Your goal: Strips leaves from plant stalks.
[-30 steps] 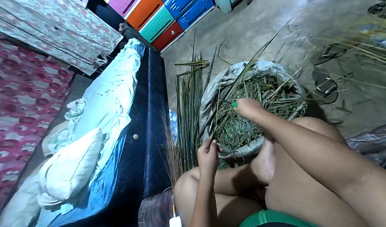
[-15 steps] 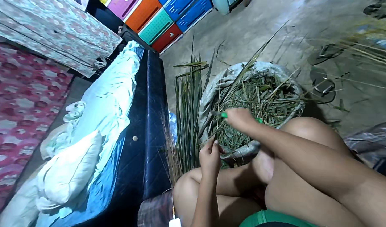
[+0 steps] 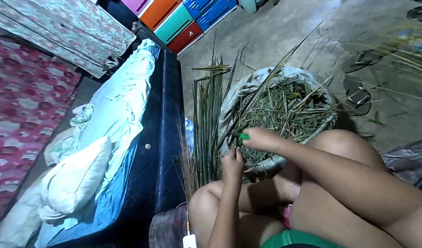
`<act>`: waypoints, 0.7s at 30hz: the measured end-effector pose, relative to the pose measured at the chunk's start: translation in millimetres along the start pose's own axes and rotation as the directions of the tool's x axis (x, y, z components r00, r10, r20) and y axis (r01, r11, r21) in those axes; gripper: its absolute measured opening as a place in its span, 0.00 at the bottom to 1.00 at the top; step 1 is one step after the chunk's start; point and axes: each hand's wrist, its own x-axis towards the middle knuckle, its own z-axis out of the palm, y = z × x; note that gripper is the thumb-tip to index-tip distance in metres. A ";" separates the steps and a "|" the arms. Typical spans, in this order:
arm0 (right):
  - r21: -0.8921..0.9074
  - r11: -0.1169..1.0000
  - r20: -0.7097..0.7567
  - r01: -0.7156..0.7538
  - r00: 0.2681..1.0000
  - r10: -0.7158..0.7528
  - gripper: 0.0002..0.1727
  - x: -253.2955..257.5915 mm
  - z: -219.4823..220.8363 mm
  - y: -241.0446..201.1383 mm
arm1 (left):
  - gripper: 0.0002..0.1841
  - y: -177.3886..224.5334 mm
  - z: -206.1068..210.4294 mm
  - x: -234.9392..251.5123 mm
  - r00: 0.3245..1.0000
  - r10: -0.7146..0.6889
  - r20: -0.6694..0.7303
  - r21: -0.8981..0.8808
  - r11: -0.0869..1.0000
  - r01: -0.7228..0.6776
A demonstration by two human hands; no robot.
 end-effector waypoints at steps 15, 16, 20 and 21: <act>-0.106 0.986 -0.020 -0.125 0.992 0.123 0.22 10.6 0.7 -3.6 | 0.19 -7.4 -1.1 0.3 0.996 0.030 -0.079 0.092 0.995 -0.022; -0.113 0.991 0.066 -0.073 0.995 0.080 0.22 1.9 9.4 -9.1 | 0.18 -7.5 -2.1 2.0 0.996 0.025 -0.081 0.102 0.995 -0.017; -0.219 0.975 0.118 -0.033 0.991 0.060 0.22 -12.0 25.7 -21.9 | 0.17 -3.6 -4.7 4.2 0.998 -0.016 -0.066 0.131 0.991 0.025; -0.258 0.965 0.073 -0.052 0.995 0.074 0.21 -7.2 25.6 -19.3 | 0.17 -4.8 -2.8 4.6 0.997 0.000 -0.072 0.129 0.992 0.010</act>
